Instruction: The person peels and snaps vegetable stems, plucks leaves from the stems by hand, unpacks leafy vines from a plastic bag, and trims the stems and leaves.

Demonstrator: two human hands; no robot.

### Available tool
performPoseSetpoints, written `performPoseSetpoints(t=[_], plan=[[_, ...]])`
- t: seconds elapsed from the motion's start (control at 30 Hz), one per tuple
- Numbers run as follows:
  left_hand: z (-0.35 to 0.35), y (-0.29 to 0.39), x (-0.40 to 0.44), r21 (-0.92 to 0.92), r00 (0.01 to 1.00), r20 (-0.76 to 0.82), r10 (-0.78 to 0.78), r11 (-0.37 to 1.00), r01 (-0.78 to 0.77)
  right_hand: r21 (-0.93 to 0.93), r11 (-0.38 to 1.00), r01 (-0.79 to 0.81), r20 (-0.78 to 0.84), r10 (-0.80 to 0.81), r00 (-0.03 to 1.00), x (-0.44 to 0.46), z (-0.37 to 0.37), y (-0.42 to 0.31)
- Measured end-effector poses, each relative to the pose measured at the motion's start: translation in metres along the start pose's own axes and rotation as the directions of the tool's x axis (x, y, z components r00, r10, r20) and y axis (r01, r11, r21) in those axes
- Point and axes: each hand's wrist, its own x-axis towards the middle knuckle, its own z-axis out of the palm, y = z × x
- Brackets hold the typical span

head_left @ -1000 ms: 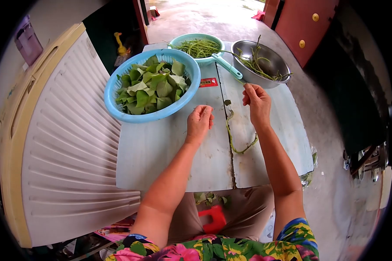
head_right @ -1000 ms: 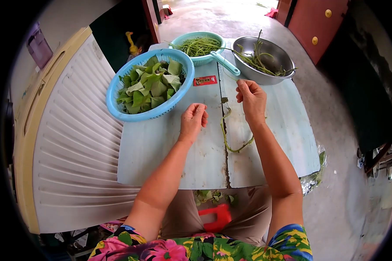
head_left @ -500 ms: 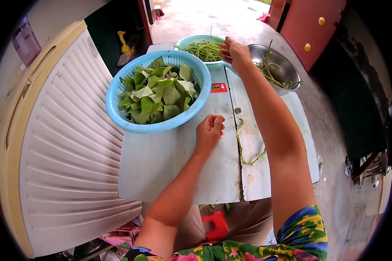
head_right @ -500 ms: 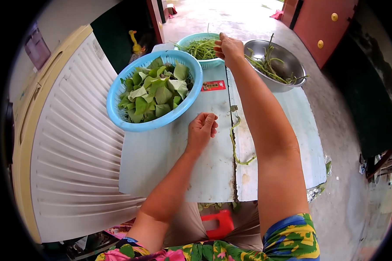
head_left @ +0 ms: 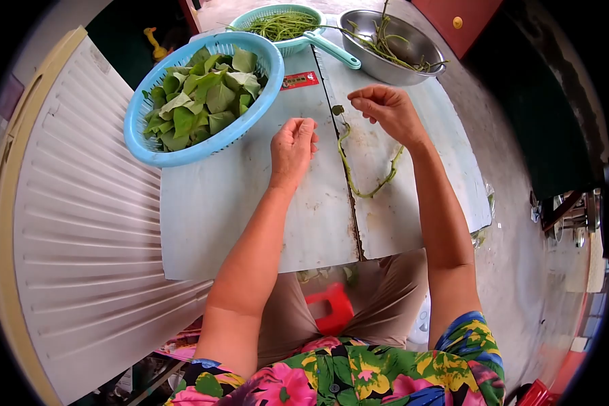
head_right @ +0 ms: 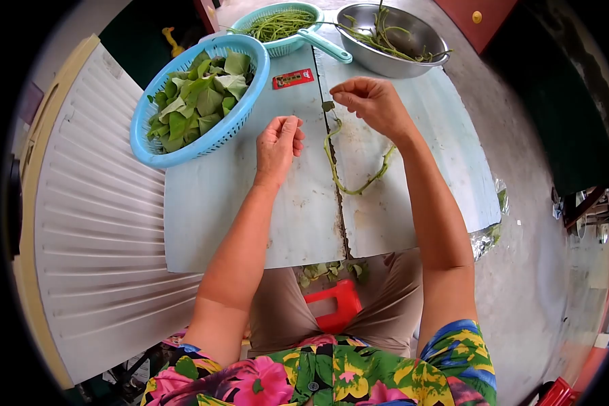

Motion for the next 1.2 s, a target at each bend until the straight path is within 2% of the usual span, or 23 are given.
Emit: performPoseSetpoints(t=[0.03,0.1,0.17,0.23,0.47,0.57,0.67,0.73,0.87,0.93,0.97,1.03,1.17,1.2], plan=[[0.0,0.001,-0.001,0.009,1.0,0.005,-0.002,1.0,0.002,-0.016,0.999,-0.033,-0.012,0.033,0.999,-0.008,0.003,0.004],[0.0,0.001,-0.003,-0.025,0.999,0.031,-0.011,1.0,0.012,-0.186,0.976,0.111,0.036,-0.106,0.994,-0.014,0.006,0.02],[0.002,0.003,-0.005,-0.063,0.999,0.036,-0.029,0.998,0.031,-0.227,0.969,0.095,0.033,-0.09,0.995,-0.016,0.005,0.026],[0.002,0.005,-0.005,-0.031,0.995,0.07,-0.071,0.997,0.073,-0.419,0.897,0.14,0.069,-0.122,0.99,-0.017,0.002,0.024],[0.007,0.004,-0.008,0.021,0.986,0.136,-0.095,0.995,0.093,-0.508,0.847,0.158,0.101,-0.124,0.987,-0.019,0.006,0.027],[0.008,0.004,-0.01,0.035,0.979,0.185,-0.087,0.996,0.082,-0.552,0.814,0.182,0.159,-0.112,0.981,-0.022,0.011,0.026],[0.007,0.007,-0.012,0.087,0.968,0.203,-0.148,0.987,0.133,-0.577,0.785,0.227,0.217,-0.121,0.969,-0.022,0.012,0.029],[0.007,0.01,-0.013,0.22,0.934,0.283,-0.219,0.962,0.159,-0.601,0.75,0.278,0.23,-0.17,0.958,-0.021,0.014,0.034],[0.009,0.007,-0.014,0.334,0.938,0.304,-0.167,0.941,0.059,-0.597,0.737,0.316,0.185,-0.257,0.949,-0.019,0.019,0.04],[0.011,0.009,-0.015,0.216,0.955,0.261,-0.14,0.973,0.084,-0.573,0.762,0.302,0.1,-0.301,0.948,-0.016,0.02,0.041],[0.011,0.009,-0.015,0.214,0.956,0.259,-0.138,0.973,0.083,-0.574,0.76,0.305,0.103,-0.302,0.948,-0.015,0.021,0.04],[0.01,0.01,-0.015,-0.088,0.927,0.311,-0.208,0.965,0.246,-0.547,0.782,0.3,0.002,-0.358,0.934,-0.015,0.022,0.038],[0.009,0.009,-0.016,-0.152,0.912,0.36,-0.197,0.952,0.266,-0.583,0.748,0.316,0.017,-0.378,0.926,-0.017,0.021,0.032],[0.008,0.009,-0.015,-0.145,0.921,0.344,-0.184,0.959,0.245,-0.632,0.725,0.274,-0.017,-0.366,0.93,-0.016,0.019,0.032]])
